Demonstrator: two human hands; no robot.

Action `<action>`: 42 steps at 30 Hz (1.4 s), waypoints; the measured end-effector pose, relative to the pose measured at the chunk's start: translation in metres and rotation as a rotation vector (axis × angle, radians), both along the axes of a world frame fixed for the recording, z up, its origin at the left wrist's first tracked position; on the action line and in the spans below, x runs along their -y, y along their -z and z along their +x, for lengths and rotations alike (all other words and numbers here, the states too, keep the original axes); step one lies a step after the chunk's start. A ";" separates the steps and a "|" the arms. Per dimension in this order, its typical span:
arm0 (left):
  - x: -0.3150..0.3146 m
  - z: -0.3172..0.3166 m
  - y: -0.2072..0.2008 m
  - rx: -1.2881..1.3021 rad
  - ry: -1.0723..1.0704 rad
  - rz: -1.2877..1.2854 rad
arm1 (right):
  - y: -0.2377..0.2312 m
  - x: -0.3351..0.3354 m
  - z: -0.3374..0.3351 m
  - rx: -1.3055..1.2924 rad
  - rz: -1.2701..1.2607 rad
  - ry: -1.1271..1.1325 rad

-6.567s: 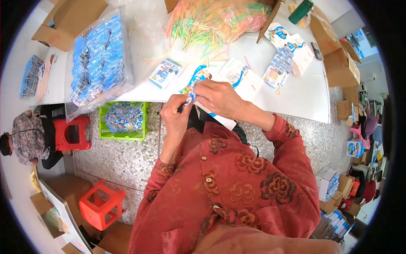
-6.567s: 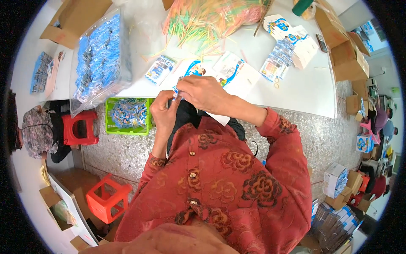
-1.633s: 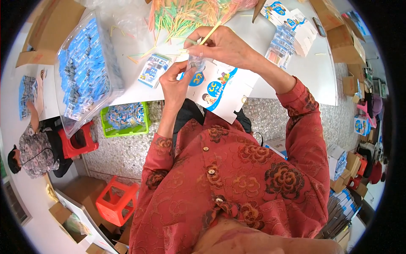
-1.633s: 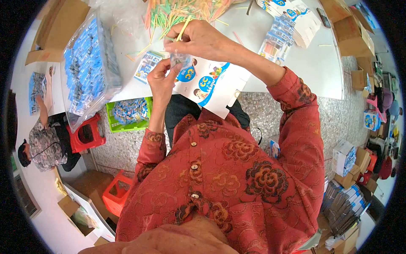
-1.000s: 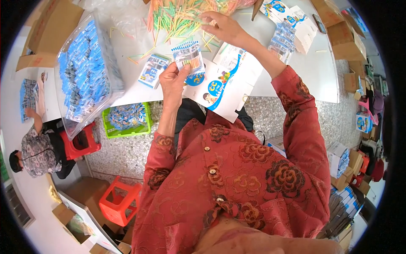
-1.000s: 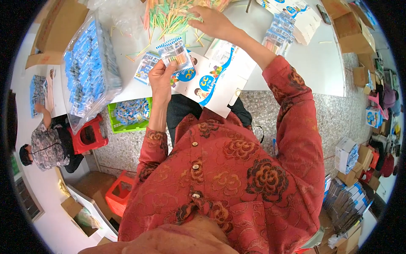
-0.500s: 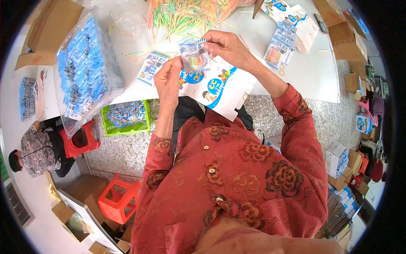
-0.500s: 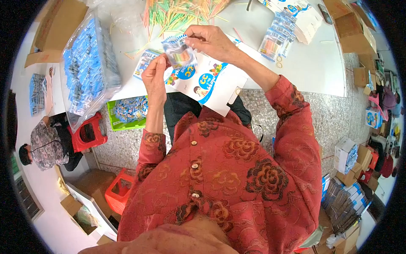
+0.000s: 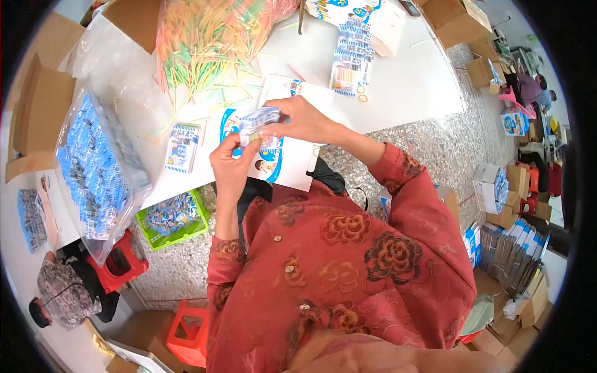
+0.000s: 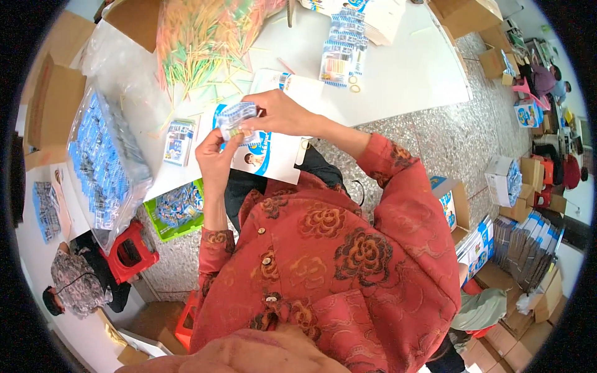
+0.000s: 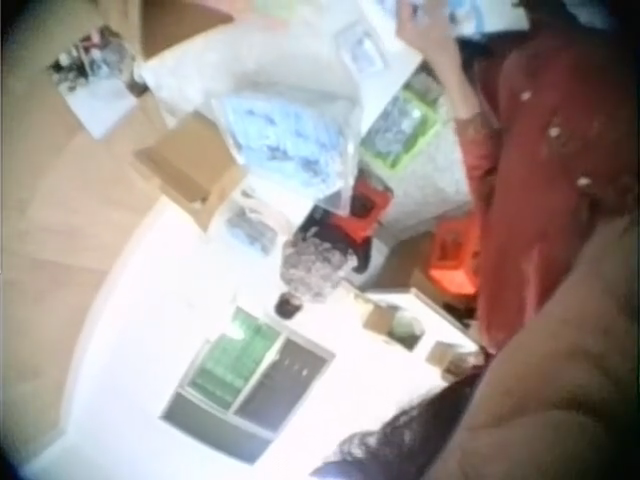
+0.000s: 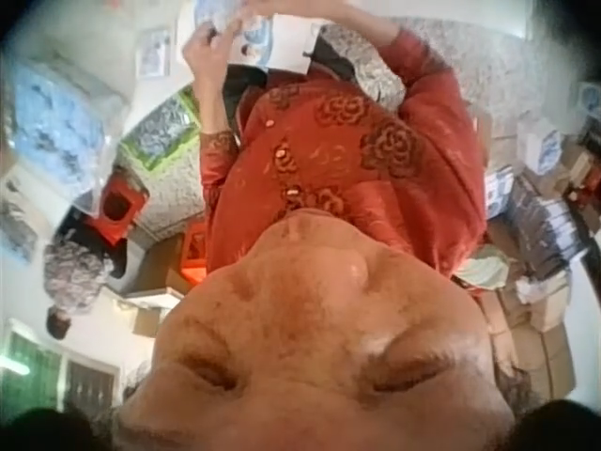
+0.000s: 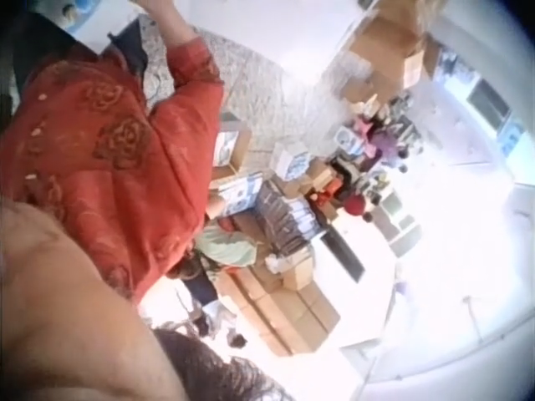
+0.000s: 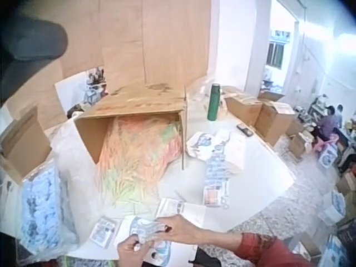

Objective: Packaging small product components and instructional sheets into plastic bags.

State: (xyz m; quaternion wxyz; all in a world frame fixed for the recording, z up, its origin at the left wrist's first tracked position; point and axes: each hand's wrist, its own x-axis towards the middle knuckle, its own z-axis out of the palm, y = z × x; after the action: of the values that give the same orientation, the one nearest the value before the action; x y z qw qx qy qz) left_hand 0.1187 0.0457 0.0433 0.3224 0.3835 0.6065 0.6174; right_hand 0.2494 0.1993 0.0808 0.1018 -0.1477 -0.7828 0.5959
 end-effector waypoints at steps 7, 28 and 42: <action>0.007 -0.007 -0.010 -0.084 -0.184 -0.060 | 0.014 -0.062 0.056 0.072 0.296 0.399; 0.049 -0.120 0.051 -1.078 -0.656 -0.331 | 0.046 -0.100 0.083 0.110 0.883 0.883; 0.040 -0.094 0.011 -0.258 -0.605 0.036 | 0.018 -0.022 -0.029 -0.253 0.499 0.192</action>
State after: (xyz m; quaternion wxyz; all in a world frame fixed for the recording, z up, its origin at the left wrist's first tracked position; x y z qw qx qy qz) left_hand 0.0244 0.0055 0.0324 0.0379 0.2666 0.7179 0.6420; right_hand 0.2203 0.2213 0.0631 0.2878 -0.1158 -0.8687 0.3863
